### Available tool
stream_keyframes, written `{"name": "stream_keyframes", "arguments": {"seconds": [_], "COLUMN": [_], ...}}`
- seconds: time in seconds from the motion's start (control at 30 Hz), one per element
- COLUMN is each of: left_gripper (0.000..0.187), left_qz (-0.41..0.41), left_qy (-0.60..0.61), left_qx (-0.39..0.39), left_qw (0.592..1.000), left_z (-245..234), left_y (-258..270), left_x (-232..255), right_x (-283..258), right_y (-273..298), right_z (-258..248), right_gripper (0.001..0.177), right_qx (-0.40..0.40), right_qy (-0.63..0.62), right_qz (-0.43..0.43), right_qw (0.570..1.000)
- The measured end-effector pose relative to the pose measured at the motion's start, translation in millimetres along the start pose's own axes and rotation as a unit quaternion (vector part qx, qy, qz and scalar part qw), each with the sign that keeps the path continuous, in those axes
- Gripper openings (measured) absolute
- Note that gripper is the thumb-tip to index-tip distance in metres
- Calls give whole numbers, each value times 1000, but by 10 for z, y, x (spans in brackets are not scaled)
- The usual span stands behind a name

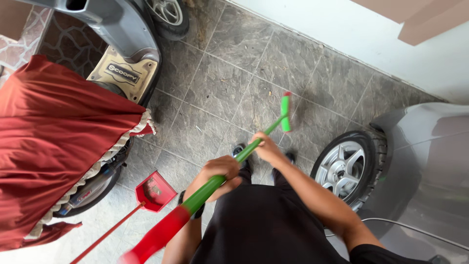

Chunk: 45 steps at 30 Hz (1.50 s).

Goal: The person sweeps a tiled garage floor using a green broom and a red dustpan. They gather debris into a pile and sweep it into the dustpan, repeating the process to clean the area around a parked car and a scooter.

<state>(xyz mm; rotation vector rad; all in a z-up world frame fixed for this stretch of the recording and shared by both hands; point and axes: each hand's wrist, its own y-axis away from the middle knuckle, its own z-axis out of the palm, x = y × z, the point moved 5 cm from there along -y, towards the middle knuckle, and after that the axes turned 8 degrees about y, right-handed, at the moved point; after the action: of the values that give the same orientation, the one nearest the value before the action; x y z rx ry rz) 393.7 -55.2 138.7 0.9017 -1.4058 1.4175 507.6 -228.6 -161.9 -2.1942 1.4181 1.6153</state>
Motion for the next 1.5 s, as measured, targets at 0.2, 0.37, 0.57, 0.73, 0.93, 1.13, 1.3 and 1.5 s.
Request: {"name": "stream_keyframes", "arguments": {"seconds": [0.2,0.37,0.57,0.73,0.93,1.13,1.3,1.5], "left_gripper": [20,27,27,28,32,32,14,19], "left_qz": [-70,-66,-31,-73,-18,2,4,-18], "left_qy": [16,-16,-55,-116,-127,-118,-118,-62], "left_qx": [75,93,210,210,179,179,140,142], "left_qw": [995,993,976,968,976,977,983,988], "left_z": [540,811,565,785,1040,1245,1547,1852], "left_y": [-61,-86,91,24,-172,-272,-652,-1039], "left_x": [-865,-1249,-749,-358,92,21,-513,-1575], "right_x": [1147,1243,715,230,-251,54,1054,1778], "right_y": [-477,-692,-666,-351,46,108,-267,-770], "right_z": [-582,-496,220,521,18,-831,-1588,-2173], "right_gripper": [35,32,33,30,28,26,25,41], "right_qx": [-2,-63,-129,-152,-233,-246,-145,-66], "right_qy": [122,36,-12,-16,-16,23,63,144], "right_qz": [38,34,-24,-57,-79,-84,-43,-22], "right_qw": [992,997,991,987,969,965,986,987]}}
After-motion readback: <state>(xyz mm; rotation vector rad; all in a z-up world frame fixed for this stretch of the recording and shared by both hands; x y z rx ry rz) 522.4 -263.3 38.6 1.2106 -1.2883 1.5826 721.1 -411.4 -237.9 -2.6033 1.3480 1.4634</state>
